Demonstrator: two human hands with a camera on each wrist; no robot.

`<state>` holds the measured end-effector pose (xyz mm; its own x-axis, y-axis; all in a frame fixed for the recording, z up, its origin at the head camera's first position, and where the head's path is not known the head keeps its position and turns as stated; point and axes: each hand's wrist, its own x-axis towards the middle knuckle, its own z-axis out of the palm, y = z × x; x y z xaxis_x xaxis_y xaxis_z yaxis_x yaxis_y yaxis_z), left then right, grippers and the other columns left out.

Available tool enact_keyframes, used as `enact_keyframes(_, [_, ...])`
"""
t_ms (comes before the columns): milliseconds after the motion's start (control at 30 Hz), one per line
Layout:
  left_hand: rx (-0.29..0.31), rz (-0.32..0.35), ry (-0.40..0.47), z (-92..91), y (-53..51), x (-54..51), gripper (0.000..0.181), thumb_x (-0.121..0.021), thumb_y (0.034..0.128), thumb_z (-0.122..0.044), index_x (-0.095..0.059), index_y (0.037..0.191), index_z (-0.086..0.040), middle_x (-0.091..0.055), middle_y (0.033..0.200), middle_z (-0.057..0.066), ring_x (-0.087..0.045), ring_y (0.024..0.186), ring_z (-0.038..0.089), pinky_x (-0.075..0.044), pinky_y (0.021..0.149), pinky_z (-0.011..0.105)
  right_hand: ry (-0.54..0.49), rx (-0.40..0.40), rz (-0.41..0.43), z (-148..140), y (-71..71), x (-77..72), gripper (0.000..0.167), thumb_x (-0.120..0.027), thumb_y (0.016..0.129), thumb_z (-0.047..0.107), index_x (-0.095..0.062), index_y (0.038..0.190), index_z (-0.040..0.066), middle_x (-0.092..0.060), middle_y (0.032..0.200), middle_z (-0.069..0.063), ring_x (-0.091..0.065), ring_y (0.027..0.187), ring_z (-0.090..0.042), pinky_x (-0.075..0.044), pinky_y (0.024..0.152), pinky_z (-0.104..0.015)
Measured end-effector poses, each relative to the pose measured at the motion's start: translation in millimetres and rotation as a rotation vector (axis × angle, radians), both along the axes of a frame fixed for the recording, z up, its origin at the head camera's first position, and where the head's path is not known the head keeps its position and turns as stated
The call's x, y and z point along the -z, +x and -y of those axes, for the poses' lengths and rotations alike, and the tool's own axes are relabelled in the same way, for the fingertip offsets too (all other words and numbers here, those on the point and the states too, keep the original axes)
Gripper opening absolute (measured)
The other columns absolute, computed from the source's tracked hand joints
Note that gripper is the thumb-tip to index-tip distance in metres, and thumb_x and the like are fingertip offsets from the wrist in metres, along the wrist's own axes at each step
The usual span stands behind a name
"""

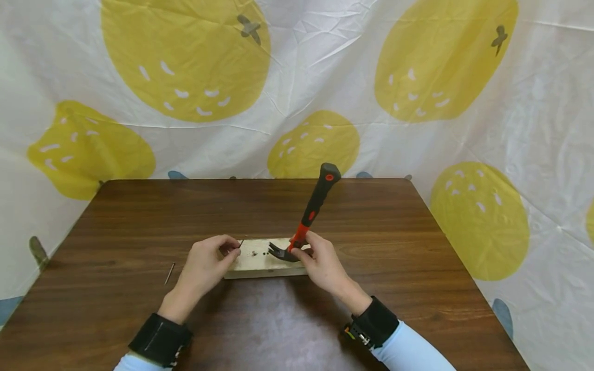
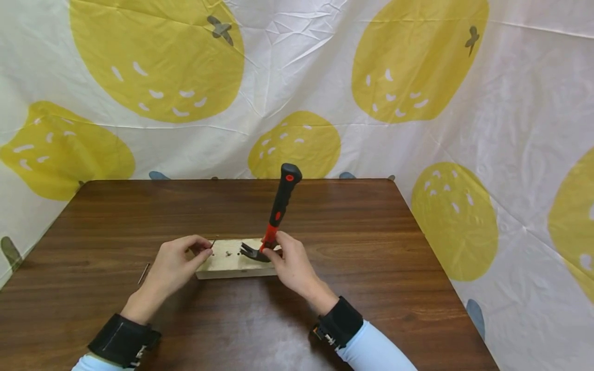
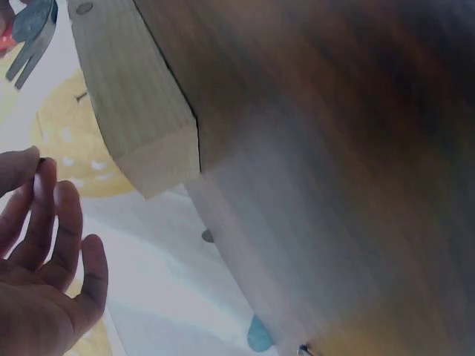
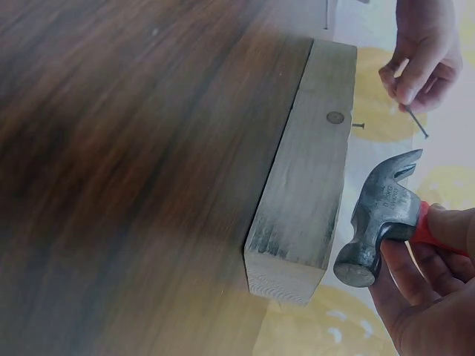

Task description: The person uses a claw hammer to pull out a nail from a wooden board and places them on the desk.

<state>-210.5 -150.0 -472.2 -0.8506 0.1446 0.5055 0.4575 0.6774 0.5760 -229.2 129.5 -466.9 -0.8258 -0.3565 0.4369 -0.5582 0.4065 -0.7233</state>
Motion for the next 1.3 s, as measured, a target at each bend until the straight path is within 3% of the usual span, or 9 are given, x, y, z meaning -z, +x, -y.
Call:
enact_keyframes(200, [-0.116,0.058,-0.044,10.3,2.4,-0.2,0.005,-0.079,0.0889,-0.006,-0.077,0.093,-0.006,-0.068,0.077,0.000,-0.059,0.066,0.014,-0.049,0.062,0.035,0.009,-0.005,-0.019,-4,-1.6,2.2,0.015,-0.073,0.093,0.000,-0.068,0.107,0.001,-0.072,0.099,-0.006,-0.070,0.091,-0.021,-0.054,0.068,-0.031])
enact_keyframes(300, [-0.173,0.081,-0.072,15.8,2.8,0.3,0.003,-0.078,0.0899,-0.009,-0.077,0.091,-0.006,-0.067,0.075,0.000,-0.061,0.066,0.017,-0.049,0.072,0.043,0.013,-0.006,-0.026,-6,-2.6,3.1,0.014,-0.073,0.093,0.000,-0.068,0.106,0.004,-0.071,0.098,-0.005,-0.070,0.089,-0.020,-0.053,0.067,-0.031])
enact_keyframes(433, [-0.230,0.165,-0.129,23.3,3.9,1.0,0.006,-0.076,0.0905,-0.013,-0.077,0.091,-0.008,-0.070,0.077,0.001,-0.066,0.073,0.024,-0.041,0.084,0.057,0.026,-0.003,-0.039,-8,-4.0,3.9,0.014,-0.074,0.093,-0.001,-0.067,0.104,0.005,-0.071,0.098,-0.004,-0.069,0.089,-0.018,-0.053,0.071,-0.034])
enact_keyframes(633, [-0.291,0.282,-0.236,33.3,6.9,-0.6,0.007,-0.073,0.0880,-0.013,-0.077,0.089,-0.008,-0.072,0.079,0.004,-0.069,0.077,0.034,-0.041,0.077,0.059,0.047,-0.010,-0.066,-10,-7.1,5.1,0.014,-0.074,0.093,-0.002,-0.066,0.103,0.005,-0.070,0.097,-0.004,-0.069,0.089,-0.020,-0.055,0.074,-0.039])
enact_keyframes(967, [-0.297,0.375,-0.291,43.9,6.6,3.9,0.007,-0.074,0.0862,-0.016,-0.078,0.086,-0.010,-0.074,0.083,0.007,-0.069,0.074,0.033,-0.047,0.069,0.057,0.048,-0.019,-0.106,-10,-7.7,5.0,0.016,-0.074,0.091,-0.003,-0.066,0.103,0.004,-0.070,0.095,-0.003,-0.068,0.086,-0.020,-0.053,0.071,-0.035])
enact_keyframes(1133, [-0.290,0.460,-0.314,51.3,6.6,5.9,0.006,-0.075,0.0854,-0.017,-0.076,0.084,-0.011,-0.072,0.082,0.007,-0.067,0.073,0.030,-0.048,0.068,0.057,0.065,-0.019,-0.076,-10,-7.9,4.7,0.013,-0.074,0.092,-0.002,-0.067,0.102,0.004,-0.069,0.096,-0.005,-0.068,0.085,-0.021,-0.053,0.067,-0.031])
enact_keyframes(1300, [-0.296,0.499,-0.339,56.7,7.4,6.1,0.005,-0.073,0.0848,-0.015,-0.075,0.084,-0.011,-0.072,0.083,0.009,-0.068,0.073,0.033,-0.049,0.065,0.056,0.085,-0.014,-0.061,-10,-9.0,4.2,0.013,-0.073,0.092,-0.002,-0.067,0.101,0.004,-0.069,0.096,-0.004,-0.067,0.086,-0.018,-0.055,0.070,-0.030])
